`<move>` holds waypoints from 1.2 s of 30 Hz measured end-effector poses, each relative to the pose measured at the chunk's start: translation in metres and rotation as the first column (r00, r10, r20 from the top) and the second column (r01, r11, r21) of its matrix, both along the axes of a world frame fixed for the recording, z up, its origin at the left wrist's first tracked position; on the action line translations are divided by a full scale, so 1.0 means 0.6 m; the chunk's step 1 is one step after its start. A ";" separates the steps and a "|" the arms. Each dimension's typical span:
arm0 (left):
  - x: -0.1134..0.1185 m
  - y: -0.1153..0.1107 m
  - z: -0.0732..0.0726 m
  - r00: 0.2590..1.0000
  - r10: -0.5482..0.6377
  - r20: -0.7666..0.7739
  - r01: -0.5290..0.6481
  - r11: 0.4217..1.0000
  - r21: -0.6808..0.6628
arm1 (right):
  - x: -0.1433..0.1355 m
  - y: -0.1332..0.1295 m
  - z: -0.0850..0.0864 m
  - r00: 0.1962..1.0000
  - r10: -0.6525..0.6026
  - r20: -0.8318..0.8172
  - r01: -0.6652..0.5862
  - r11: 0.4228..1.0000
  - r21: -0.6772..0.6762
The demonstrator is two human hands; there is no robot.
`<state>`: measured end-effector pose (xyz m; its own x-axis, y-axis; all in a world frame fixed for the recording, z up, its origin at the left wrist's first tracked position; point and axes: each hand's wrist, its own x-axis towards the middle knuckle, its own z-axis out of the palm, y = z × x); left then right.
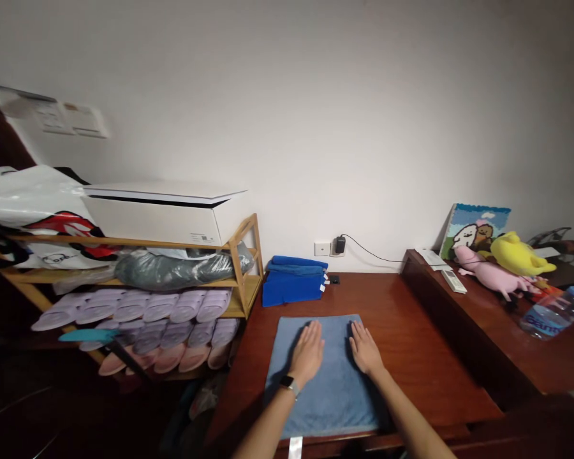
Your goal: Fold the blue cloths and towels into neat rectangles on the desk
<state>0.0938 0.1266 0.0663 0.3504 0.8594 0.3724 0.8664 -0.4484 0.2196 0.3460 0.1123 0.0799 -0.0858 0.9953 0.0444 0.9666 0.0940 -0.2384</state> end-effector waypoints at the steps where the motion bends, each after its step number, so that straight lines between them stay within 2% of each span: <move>1: 0.040 -0.013 -0.004 0.999 -0.053 -0.009 0.053 0.999 0.001 | -0.003 -0.010 -0.011 1.000 -0.005 0.007 0.005 1.000 -0.017; 3: 0.109 -0.033 -0.013 0.992 -0.126 -0.024 0.126 0.992 -0.003 | -0.008 -0.024 -0.027 1.000 -0.008 0.020 0.009 0.999 -0.040; 4: 0.131 -0.038 -0.017 0.989 -0.142 -0.030 0.142 0.990 -0.007 | -0.009 -0.027 -0.032 1.000 -0.009 0.023 0.010 0.999 -0.040; 5: 0.142 -0.042 -0.021 0.989 -0.146 -0.035 0.146 0.989 -0.012 | -0.009 -0.029 -0.034 1.000 -0.010 0.021 0.011 0.999 -0.034; 7: 0.127 -0.045 -0.026 0.991 -0.123 -0.044 0.122 0.992 -0.017 | -0.008 -0.029 -0.035 1.000 -0.015 0.007 0.015 1.000 -0.022; 9: 0.068 -0.048 -0.029 0.997 -0.058 -0.047 0.058 0.998 -0.010 | -0.008 -0.029 -0.034 1.000 -0.018 -0.007 0.017 1.000 -0.024; 13: -0.096 -0.071 -0.029 0.989 0.141 -0.039 -0.140 0.990 0.019 | -0.010 -0.026 -0.027 0.999 -0.026 -0.021 0.024 0.998 -0.052; 15: -0.159 -0.087 -0.026 0.978 0.205 -0.035 -0.205 0.979 0.024 | -0.011 -0.023 -0.016 0.999 -0.030 -0.025 0.029 0.998 -0.058; 17: -0.195 -0.100 -0.021 0.972 0.230 -0.040 -0.230 0.973 0.021 | -0.011 -0.023 -0.002 0.999 -0.030 -0.025 0.028 0.997 -0.077; 19: -0.208 -0.113 -0.014 0.971 0.235 -0.033 -0.234 0.972 0.023 | -0.010 -0.034 0.007 0.999 -0.032 -0.024 0.030 0.996 -0.083; 21: -0.201 -0.126 -0.009 0.973 0.229 -0.015 -0.228 0.973 0.035 | -0.007 -0.060 0.002 0.999 -0.027 -0.034 0.026 0.999 -0.032; 23: -0.174 -0.145 -0.006 0.980 0.201 0.007 -0.201 0.978 0.051 | -0.003 -0.101 -0.020 0.998 -0.009 -0.062 0.012 0.998 0.057; 25: -0.126 -0.165 -0.004 0.992 0.123 0.009 -0.123 0.991 0.054 | -0.001 -0.144 -0.051 0.996 0.006 -0.086 0.004 0.994 0.112; 27: -0.062 -0.184 -0.003 1.000 -0.015 -0.010 0.016 0.999 0.048 | 0.001 -0.178 -0.076 0.996 0.012 -0.089 -0.001 0.993 0.121; 29: -0.002 -0.196 -0.001 0.987 -0.153 -0.041 0.155 0.988 0.029 | 0.001 -0.197 -0.088 0.997 0.022 -0.077 -0.014 0.993 0.113; 31: 0.029 -0.202 -0.005 0.979 -0.197 -0.055 0.197 0.980 0.005 | 0.001 -0.202 -0.089 0.997 0.039 -0.068 -0.031 0.993 0.113; 33: 0.017 -0.210 -0.017 0.991 -0.123 -0.046 0.123 0.992 -0.009 | 0.001 -0.200 -0.087 0.997 0.042 -0.069 -0.033 0.991 0.128; 36: -0.067 -0.235 -0.048 0.999 0.046 -0.022 -0.046 0.999 0.011 | 0.002 -0.197 -0.090 0.996 0.035 -0.076 -0.023 0.988 0.153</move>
<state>0.0534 -0.0147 0.0372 0.3192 0.8709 0.3736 0.8907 -0.4103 0.1955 0.3471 -0.0060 0.0259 -0.1049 0.9737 0.2021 0.9417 0.1626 -0.2944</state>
